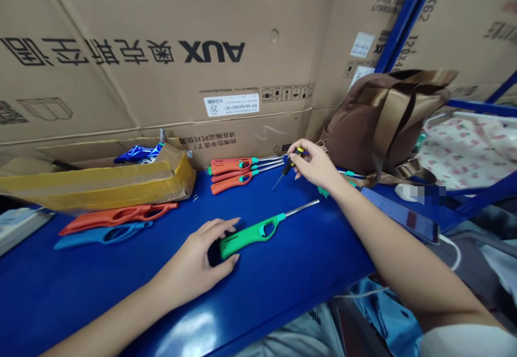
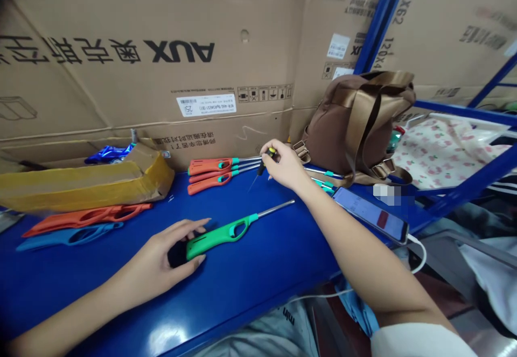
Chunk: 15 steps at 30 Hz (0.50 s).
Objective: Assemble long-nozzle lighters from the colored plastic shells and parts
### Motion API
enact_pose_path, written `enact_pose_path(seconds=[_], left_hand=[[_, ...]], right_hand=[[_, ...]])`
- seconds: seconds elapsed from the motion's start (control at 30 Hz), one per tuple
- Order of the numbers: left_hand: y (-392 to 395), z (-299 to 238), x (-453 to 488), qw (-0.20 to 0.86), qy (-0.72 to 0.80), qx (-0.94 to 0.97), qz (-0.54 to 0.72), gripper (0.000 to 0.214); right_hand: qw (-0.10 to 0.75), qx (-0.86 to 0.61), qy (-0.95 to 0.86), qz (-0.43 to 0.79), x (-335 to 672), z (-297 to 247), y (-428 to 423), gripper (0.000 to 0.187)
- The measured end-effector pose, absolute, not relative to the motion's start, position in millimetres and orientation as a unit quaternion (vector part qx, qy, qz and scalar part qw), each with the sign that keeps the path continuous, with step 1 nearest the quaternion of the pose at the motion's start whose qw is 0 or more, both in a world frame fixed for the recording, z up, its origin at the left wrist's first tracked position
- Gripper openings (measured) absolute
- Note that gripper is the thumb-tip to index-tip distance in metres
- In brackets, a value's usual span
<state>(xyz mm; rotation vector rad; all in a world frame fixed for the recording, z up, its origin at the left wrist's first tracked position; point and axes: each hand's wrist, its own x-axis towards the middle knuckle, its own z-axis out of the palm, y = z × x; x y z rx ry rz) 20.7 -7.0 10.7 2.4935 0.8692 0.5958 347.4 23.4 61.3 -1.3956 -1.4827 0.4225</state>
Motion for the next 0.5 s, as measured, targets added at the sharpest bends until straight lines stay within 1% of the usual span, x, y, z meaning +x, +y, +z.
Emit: enact_pose_path(seconds=[0.1, 0.17, 0.2, 0.27, 0.33, 0.5], left_hand=[[-2.8, 6.6, 23.6, 0.213, 0.314, 0.899, 0.22, 0.05], [0.3, 3.8, 24.6, 0.214, 0.311, 0.898, 0.226, 0.046], [1.4, 2.8, 24.8, 0.214, 0.311, 0.898, 0.227, 0.045], [2.7, 1.8, 24.9, 0.214, 0.31, 0.898, 0.228, 0.044], [3.0, 2.1, 25.0, 0.214, 0.307, 0.899, 0.227, 0.043], [3.1, 3.8, 24.7, 0.225, 0.298, 0.9, 0.225, 0.041]], right_hand=[[0.43, -0.635, -0.64, 0.049, 359.2, 71.0, 17.4, 0.007], [0.371, -0.657, -0.655, -0.029, 363.4, 77.7, 12.5, 0.006], [0.331, -0.671, -0.662, -0.046, 365.0, 79.9, 10.5, 0.007], [0.248, -0.699, -0.669, -0.043, 368.5, 81.1, 8.0, 0.012], [0.185, -0.716, -0.673, -0.016, 373.3, 78.6, 7.1, 0.018], [0.107, -0.72, -0.684, 0.046, 387.2, 67.7, 8.5, 0.04]])
